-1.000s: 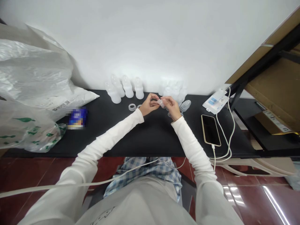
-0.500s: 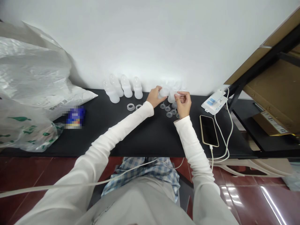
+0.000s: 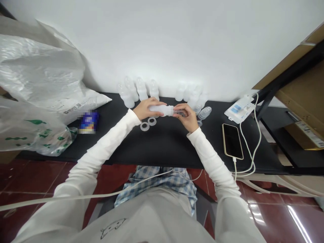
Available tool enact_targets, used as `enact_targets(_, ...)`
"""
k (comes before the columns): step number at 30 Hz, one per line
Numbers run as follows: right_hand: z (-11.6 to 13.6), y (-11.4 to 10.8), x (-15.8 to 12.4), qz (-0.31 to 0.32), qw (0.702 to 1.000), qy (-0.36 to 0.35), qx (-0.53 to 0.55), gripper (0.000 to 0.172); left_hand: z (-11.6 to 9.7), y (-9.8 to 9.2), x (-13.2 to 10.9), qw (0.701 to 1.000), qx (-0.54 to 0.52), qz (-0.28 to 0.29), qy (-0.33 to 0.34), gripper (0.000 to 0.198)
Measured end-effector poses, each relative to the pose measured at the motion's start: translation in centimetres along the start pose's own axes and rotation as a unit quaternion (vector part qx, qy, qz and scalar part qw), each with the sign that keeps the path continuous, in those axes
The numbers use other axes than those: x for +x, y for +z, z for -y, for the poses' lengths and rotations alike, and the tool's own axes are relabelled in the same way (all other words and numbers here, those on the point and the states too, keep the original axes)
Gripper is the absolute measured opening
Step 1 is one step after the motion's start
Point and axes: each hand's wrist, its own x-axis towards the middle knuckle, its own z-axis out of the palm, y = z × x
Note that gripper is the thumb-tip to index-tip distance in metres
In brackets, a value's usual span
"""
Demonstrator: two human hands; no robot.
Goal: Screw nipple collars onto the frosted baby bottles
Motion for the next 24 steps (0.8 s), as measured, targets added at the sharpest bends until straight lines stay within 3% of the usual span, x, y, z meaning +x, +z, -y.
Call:
enact_targets(4, 1.0, 0.5, 0.1, 0.037, 0.999, -0.013, -0.02, 0.027, 0.3, -1.7, -0.1, 0.978, -0.136, 0.113, -0.111, 0.055)
enact_targets(6, 0.9, 0.8, 0.3, 0.045, 0.998, -0.005, -0.031, 0.033, 0.4, -2.0, -0.2, 0.972, -0.146, 0.134, -0.13, 0.057)
enact_targets(8, 0.6, 1.2, 0.6, 0.029, 0.998, 0.021, -0.047, 0.042, 0.3, -1.8, -0.3, 0.983, -0.11, 0.103, -0.101, 0.055)
enact_targets(11, 0.1, 1.7, 1.1, -0.006, 0.989, 0.081, -0.127, 0.055, 0.0, -0.6, -0.6, 0.999, 0.045, 0.007, -0.012, 0.057)
enact_targets(14, 0.1, 1.8, 1.6, 0.037, 0.96, 0.159, -0.227, 0.073, 0.0, 0.7, -0.9, 0.972, 0.221, -0.048, 0.069, 0.062)
enact_targets(16, 0.3, 1.4, 1.8, 0.062, 0.948, 0.182, -0.254, 0.08, 0.2, 1.2, -1.1, 0.957, 0.271, -0.055, 0.092, 0.064)
enact_targets(18, 0.6, 0.7, 1.7, 0.064, 0.953, 0.134, -0.264, 0.073, 0.5, 1.3, -1.4, 0.955, 0.277, -0.061, 0.084, 0.064)
enact_targets(20, 0.8, 0.1, 1.6, 0.091, 0.959, 0.041, -0.264, 0.061, 0.9, 1.1, -1.6, 0.964, 0.25, -0.059, 0.066, 0.062)
enact_targets(22, 1.0, -0.3, 1.4, 0.146, 0.955, -0.029, -0.256, 0.065, 1.2, 0.8, -1.8, 0.976, 0.205, -0.046, 0.059, 0.058)
enact_targets(24, 1.1, -0.3, 1.3, 0.175, 0.949, -0.051, -0.257, 0.061, 1.4, 0.7, -1.9, 0.981, 0.178, -0.034, 0.072, 0.056)
